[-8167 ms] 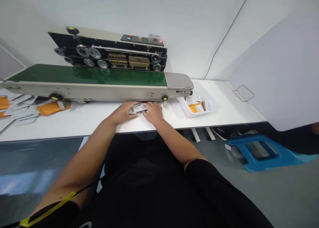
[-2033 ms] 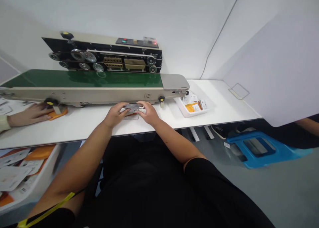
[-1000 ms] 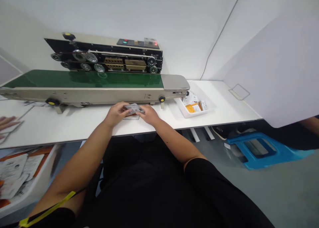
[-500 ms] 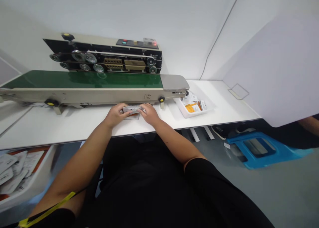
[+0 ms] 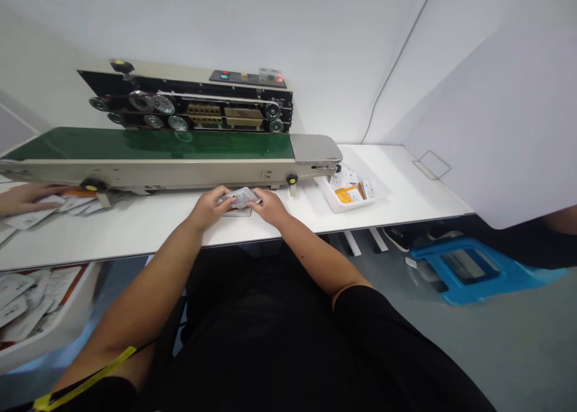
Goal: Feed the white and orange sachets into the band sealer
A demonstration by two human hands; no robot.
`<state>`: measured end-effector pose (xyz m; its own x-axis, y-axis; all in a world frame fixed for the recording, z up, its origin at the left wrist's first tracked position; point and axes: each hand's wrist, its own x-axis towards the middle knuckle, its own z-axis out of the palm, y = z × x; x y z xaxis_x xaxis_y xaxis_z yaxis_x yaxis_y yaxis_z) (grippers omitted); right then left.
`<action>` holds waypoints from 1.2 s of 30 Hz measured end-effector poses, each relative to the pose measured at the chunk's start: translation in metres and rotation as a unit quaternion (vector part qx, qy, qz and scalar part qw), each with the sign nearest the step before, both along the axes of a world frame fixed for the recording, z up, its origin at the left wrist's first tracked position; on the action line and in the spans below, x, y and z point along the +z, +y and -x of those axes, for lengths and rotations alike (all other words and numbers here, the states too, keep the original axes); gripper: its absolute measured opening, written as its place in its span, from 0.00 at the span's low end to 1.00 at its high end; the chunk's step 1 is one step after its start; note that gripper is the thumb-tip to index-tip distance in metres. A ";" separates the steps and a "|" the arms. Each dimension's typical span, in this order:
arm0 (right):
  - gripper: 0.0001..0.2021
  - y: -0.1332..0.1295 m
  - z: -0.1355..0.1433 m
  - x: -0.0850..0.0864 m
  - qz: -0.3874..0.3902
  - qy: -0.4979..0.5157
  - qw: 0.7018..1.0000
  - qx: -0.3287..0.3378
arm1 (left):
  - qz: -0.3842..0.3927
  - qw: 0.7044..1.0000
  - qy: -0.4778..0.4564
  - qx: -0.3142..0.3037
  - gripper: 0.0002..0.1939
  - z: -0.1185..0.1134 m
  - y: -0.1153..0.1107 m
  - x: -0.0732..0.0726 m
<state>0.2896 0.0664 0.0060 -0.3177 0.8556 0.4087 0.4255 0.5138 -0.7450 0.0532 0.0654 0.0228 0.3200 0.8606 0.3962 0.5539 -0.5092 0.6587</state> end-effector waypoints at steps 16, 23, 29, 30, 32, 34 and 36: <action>0.10 -0.003 -0.001 0.004 -0.087 -0.012 0.996 0.012 | -0.079 0.995 0.021 -0.064 0.16 -0.003 0.003 0.003; 0.22 0.002 0.000 0.002 -0.021 -0.017 0.999 0.031 | -0.036 0.997 -0.038 -0.049 0.15 -0.001 0.004 -0.002; 0.07 0.004 0.001 -0.001 -0.051 -0.037 0.998 -0.006 | -0.059 0.998 -0.010 -0.006 0.21 -0.002 0.003 -0.002; 0.07 0.003 0.001 -0.001 -0.052 -0.030 0.998 -0.023 | -0.067 0.998 -0.006 -0.010 0.21 -0.002 0.003 -0.001; 0.06 0.002 0.000 0.000 -0.055 -0.016 0.997 -0.047 | -0.083 0.996 0.005 -0.029 0.18 -0.002 0.004 0.001; 0.06 0.002 -0.001 0.001 -0.060 -0.011 0.997 -0.054 | -0.094 0.995 0.011 -0.039 0.15 -0.002 0.005 0.003; 0.05 0.002 -0.002 0.002 -0.066 -0.010 0.996 -0.051 | -0.090 0.995 0.015 -0.039 0.13 -0.002 0.005 0.004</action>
<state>0.2918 0.0688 0.0076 -0.2415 0.8227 0.5146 0.4942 0.5606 -0.6645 0.0552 0.0709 0.0266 0.3969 0.7492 0.5303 0.5268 -0.6590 0.5368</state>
